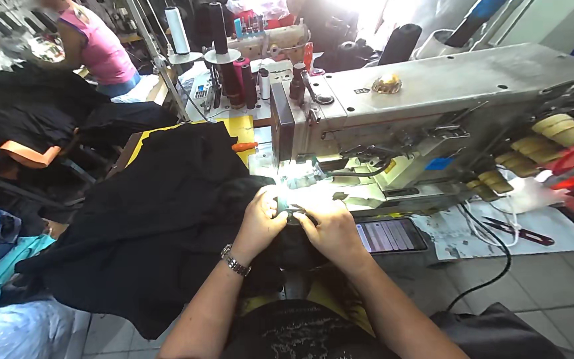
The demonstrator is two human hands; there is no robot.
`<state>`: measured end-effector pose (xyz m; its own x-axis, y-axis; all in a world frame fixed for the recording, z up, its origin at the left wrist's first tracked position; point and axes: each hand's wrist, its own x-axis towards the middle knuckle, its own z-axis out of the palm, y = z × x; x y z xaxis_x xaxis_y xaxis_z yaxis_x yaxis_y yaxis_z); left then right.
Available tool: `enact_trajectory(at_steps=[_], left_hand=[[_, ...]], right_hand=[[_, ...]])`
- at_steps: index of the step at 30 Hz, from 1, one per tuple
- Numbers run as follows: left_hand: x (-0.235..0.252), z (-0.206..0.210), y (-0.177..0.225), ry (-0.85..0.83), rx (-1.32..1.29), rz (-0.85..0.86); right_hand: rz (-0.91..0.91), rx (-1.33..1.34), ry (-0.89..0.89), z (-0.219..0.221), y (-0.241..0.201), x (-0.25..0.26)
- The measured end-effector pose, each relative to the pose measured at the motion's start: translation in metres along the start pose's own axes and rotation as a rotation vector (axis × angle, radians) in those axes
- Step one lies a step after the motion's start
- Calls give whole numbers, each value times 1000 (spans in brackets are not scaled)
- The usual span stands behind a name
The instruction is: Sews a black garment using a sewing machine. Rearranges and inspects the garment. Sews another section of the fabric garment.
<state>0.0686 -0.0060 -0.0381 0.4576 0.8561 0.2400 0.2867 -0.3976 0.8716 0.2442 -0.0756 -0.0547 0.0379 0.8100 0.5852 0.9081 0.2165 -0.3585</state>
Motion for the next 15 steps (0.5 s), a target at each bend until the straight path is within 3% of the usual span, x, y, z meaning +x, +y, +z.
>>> enact_trajectory(at_steps=[5,10,15], left_hand=[[1,0,0,-14,-17,-6],[0,1,1,-6,6,-4],[0,0,-1,-15,-29,-14]], right_hand=[[3,13,5,2,-1,0],[55,197,3,2,-2,1],[47,78,-18,-1,1,2]])
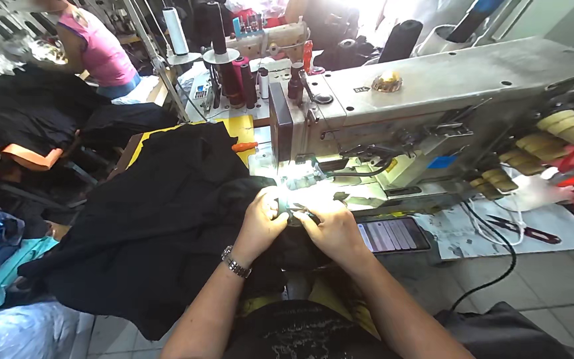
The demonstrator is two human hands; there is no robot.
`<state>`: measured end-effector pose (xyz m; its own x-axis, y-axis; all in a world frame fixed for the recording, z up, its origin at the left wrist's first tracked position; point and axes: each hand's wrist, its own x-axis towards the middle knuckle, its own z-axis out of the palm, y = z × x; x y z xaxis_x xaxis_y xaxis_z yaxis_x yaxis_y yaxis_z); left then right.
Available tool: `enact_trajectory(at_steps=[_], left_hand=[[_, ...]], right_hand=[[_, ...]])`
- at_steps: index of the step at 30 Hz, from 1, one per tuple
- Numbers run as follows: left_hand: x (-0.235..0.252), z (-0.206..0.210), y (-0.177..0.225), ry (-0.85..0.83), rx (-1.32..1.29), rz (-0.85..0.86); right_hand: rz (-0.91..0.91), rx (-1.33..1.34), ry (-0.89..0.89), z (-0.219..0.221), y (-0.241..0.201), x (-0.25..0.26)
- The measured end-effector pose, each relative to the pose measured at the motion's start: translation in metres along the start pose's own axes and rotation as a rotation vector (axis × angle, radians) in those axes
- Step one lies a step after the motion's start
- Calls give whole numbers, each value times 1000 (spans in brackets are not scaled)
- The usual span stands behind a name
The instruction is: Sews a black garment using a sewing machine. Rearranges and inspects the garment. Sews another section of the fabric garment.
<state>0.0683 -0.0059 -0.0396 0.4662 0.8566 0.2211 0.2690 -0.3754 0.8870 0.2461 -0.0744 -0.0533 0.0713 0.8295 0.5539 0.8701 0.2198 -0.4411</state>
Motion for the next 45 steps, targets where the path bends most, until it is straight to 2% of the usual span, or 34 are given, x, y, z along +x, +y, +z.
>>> enact_trajectory(at_steps=[14,23,28,32,42,45], left_hand=[[-1,1,0,10,0,15],[-1,0,0,5,-114,7],[2,-1,-2,-6,-69,5],[1,-2,0,-9,-24,1],[0,-1,0,-15,-53,6],[0,-2,1,-20,-45,-7]], right_hand=[[-23,-73,-6,1,-4,-2],[62,317,62,22,6,-11],[-98,-12,223,23,0,-11],[-169,-130,223,20,1,-11],[-238,-16,102,18,11,-8],[-197,7,143,16,13,-7]])
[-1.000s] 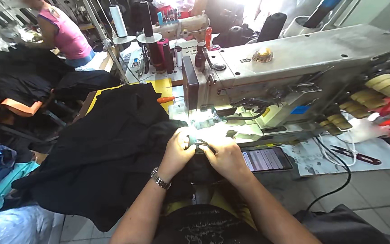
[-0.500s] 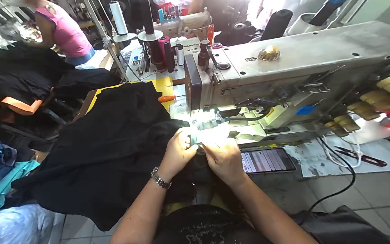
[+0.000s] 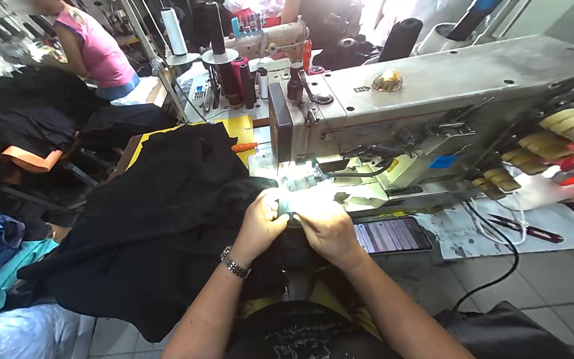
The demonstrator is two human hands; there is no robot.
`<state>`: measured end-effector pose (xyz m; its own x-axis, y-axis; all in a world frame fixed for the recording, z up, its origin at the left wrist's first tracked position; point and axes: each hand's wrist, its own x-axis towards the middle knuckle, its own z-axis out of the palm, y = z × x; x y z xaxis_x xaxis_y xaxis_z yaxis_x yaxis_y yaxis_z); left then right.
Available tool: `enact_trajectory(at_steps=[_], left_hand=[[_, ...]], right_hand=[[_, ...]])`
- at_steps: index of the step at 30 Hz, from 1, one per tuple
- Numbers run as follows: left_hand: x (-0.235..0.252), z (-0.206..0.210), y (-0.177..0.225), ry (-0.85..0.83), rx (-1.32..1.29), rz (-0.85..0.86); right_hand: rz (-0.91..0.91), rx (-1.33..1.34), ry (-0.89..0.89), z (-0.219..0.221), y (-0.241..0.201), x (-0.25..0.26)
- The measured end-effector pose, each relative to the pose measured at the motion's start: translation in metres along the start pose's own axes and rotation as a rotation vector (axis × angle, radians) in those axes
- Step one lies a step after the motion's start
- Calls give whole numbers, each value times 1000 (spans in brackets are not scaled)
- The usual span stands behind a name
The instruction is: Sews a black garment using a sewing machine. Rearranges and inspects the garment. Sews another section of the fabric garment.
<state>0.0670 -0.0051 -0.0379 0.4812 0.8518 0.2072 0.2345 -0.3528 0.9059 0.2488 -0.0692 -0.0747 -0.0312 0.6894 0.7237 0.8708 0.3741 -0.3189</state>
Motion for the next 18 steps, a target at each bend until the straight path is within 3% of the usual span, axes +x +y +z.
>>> enact_trajectory(at_steps=[6,12,16,18], left_hand=[[-1,1,0,-8,-24,8],[-7,10,-1,17,156,94],[-11,13,1,15,222,155],[-11,12,-1,12,203,160]], right_hand=[[177,100,40,-10,-6,10],[111,9,-86,-10,-21,15],[33,-65,-92,-3,-20,17],[80,-2,-54,-5,-16,19]])
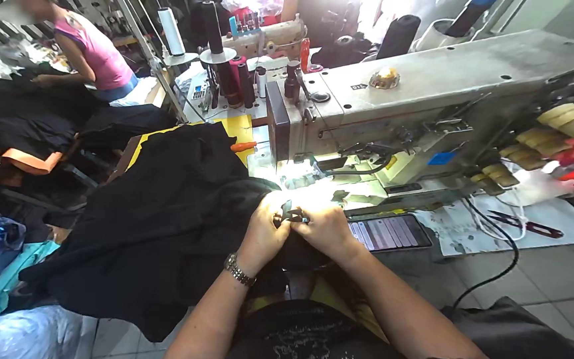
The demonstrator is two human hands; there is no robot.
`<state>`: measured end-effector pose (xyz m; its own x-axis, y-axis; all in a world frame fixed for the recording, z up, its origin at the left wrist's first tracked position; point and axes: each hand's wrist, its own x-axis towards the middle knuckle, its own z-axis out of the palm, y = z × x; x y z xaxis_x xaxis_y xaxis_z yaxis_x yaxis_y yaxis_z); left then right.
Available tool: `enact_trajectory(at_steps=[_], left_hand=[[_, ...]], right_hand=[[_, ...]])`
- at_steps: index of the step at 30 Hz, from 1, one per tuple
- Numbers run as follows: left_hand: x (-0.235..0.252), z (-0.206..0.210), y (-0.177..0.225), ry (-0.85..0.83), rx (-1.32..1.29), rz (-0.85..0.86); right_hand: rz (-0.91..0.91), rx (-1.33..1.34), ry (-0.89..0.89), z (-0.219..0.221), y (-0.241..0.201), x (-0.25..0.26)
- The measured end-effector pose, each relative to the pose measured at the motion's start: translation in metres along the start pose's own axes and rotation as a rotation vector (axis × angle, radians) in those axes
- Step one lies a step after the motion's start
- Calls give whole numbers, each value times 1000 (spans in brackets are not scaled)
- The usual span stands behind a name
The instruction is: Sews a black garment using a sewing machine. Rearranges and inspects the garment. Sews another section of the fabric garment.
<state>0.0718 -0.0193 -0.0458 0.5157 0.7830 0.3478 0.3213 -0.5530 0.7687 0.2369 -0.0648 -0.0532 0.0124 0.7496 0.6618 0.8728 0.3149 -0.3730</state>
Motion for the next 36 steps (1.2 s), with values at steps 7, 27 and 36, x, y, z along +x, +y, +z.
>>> enact_trajectory(at_steps=[7,27,36], left_hand=[[0,0,0,-6,-37,-19],[-5,-4,7,27,-337,-134],[-11,-3,15,40,-69,-47]], right_hand=[[183,177,70,-12,3,-3],[242,301,19,-13,-4,-19],[69,86,46,-9,-16,-7]])
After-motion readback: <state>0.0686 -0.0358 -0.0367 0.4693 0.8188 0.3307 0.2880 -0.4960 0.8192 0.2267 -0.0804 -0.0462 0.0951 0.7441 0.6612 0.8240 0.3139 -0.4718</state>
